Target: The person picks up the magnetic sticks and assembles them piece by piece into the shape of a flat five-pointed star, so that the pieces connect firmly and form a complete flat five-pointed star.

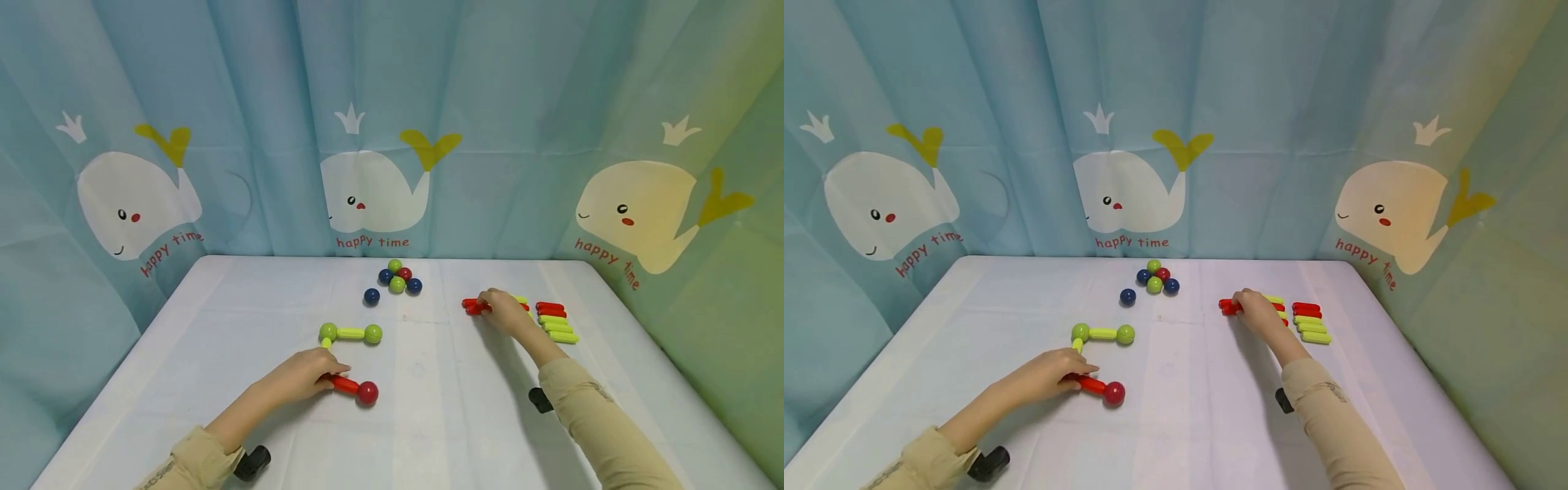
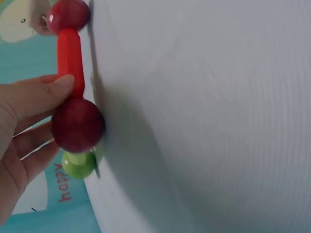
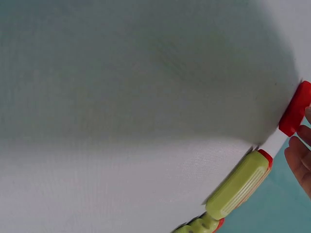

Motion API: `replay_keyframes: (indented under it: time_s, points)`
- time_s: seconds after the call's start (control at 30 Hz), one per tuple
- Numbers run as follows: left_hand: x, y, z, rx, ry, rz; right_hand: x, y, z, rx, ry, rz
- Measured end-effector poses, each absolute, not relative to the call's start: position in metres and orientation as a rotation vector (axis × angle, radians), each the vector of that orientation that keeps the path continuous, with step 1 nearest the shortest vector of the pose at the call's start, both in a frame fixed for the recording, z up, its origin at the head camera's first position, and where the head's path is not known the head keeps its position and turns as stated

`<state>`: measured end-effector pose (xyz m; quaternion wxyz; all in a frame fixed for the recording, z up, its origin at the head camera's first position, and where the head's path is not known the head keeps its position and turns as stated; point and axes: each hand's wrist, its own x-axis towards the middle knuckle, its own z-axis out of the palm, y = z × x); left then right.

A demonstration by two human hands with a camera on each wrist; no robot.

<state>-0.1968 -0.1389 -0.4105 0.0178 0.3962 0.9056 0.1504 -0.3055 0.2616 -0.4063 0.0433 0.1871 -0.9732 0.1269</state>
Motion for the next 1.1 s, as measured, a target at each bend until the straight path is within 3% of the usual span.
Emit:
replay_keyframes:
  time_s: [0.4, 1.1]
  points:
    - [-0.176, -0.101, -0.417, 1.090, 2.899, 0.581, -0.305, 0.260, -0.411, 0.606, -3.050, 0.305]
    - [-0.177, -0.093, -0.416, 0.985, 2.861, 0.675, -0.275, 0.225, -0.410, 0.859, -2.937, 0.554]
